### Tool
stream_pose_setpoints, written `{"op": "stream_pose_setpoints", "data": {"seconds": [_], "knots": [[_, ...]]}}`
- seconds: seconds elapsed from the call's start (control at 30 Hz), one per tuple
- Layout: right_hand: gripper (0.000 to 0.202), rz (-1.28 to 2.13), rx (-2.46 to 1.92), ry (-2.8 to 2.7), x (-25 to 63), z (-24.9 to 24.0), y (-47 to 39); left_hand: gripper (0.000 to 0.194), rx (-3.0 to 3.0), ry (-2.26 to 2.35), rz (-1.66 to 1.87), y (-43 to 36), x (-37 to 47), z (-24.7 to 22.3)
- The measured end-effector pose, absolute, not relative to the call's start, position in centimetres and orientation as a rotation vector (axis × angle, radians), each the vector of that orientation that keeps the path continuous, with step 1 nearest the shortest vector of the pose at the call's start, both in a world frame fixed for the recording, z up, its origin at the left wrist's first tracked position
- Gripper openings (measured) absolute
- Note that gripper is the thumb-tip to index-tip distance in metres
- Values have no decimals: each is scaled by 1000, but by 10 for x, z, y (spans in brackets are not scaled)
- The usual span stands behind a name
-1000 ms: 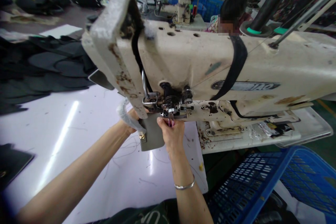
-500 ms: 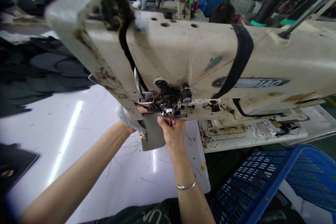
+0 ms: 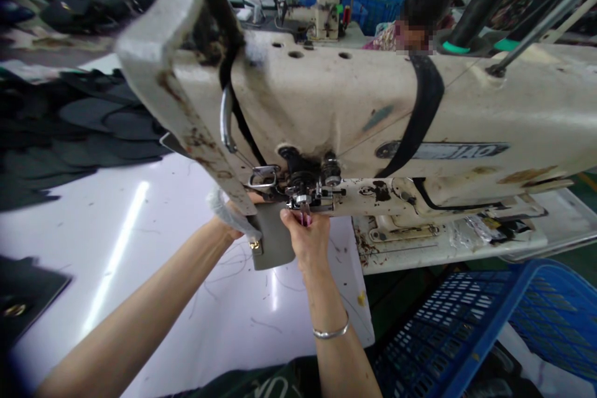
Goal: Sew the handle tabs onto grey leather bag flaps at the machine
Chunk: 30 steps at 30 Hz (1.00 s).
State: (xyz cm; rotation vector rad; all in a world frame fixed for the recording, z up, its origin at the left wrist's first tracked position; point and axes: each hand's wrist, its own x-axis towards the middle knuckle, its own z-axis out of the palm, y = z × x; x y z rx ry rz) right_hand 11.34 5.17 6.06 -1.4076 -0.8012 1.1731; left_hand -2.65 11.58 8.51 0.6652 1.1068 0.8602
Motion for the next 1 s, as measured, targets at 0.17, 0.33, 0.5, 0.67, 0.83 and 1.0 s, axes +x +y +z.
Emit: {"op": "stream_pose_setpoints", "data": {"seconds": [0.17, 0.33, 0.5, 0.67, 0.83, 1.0], "knots": [[37, 1178, -1403, -803, 114, 58, 51, 37, 668, 1107, 870, 116, -27, 83], [31, 1179, -1403, -820, 115, 59, 52, 38, 716, 1050, 862, 118, -31, 73], [22, 1190, -1383, -762, 114, 60, 53, 40, 737, 1019, 858, 119, -33, 70], [24, 1204, -1368, -753, 113, 58, 51, 40, 722, 1054, 873, 116, -31, 73], [30, 1202, -1389, -793, 115, 54, 50, 37, 693, 1048, 868, 116, -30, 73], [34, 1051, -1466, -1002, 117, 60, 39, 39, 663, 1058, 900, 114, -28, 68]]}}
